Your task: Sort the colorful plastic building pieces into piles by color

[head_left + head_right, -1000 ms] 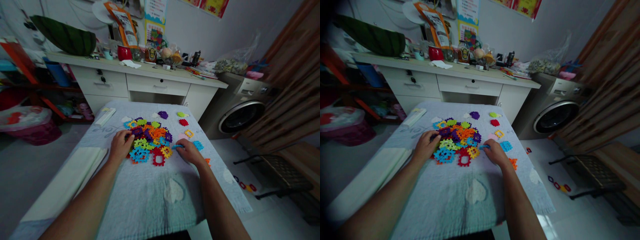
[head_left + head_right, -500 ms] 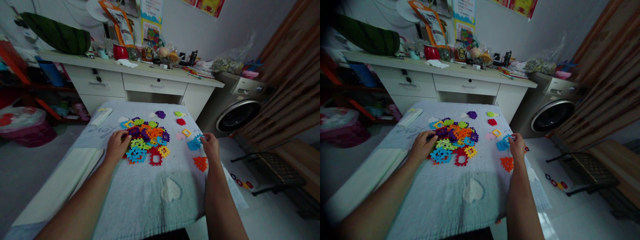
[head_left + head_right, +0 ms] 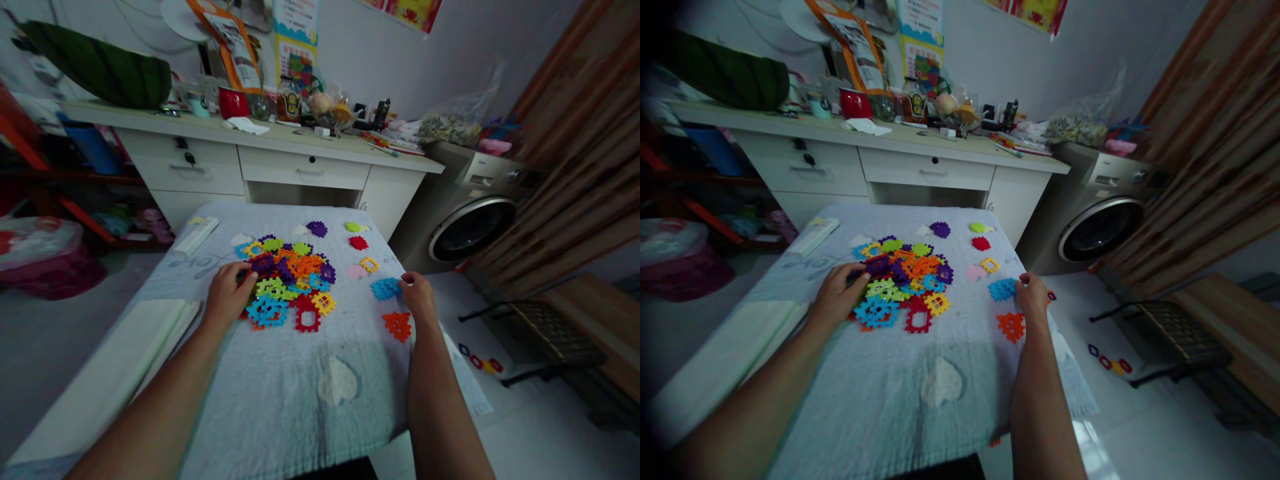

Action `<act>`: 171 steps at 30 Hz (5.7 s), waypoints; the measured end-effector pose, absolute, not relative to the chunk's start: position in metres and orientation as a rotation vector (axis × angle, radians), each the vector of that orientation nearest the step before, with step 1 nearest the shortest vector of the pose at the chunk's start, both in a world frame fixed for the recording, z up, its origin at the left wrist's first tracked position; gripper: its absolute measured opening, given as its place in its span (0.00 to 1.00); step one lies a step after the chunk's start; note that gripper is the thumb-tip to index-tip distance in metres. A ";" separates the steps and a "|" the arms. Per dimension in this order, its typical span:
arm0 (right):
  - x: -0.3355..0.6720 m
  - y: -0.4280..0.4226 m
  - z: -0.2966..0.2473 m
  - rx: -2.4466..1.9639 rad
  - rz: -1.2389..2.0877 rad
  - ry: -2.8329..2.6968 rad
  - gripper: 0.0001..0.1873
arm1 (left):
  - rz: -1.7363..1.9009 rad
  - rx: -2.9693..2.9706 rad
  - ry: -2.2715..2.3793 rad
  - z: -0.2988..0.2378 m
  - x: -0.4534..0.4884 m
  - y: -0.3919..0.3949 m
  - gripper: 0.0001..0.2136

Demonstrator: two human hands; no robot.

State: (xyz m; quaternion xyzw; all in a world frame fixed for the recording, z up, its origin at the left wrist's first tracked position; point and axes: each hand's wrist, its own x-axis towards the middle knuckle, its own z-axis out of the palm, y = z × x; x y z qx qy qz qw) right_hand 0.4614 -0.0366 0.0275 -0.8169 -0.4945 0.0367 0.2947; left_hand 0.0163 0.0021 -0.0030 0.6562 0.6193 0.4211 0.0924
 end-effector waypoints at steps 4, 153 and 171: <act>0.461 -0.037 0.028 -2.207 0.130 -1.319 0.14 | 1.248 1.954 1.833 -0.003 0.016 0.002 0.17; 0.453 -0.108 0.074 -1.735 0.883 -1.958 0.11 | 1.084 2.021 1.947 0.002 0.015 0.003 0.16; 0.423 -0.112 0.076 -1.993 0.308 -2.299 0.08 | 1.123 2.013 1.928 -0.002 0.014 0.005 0.15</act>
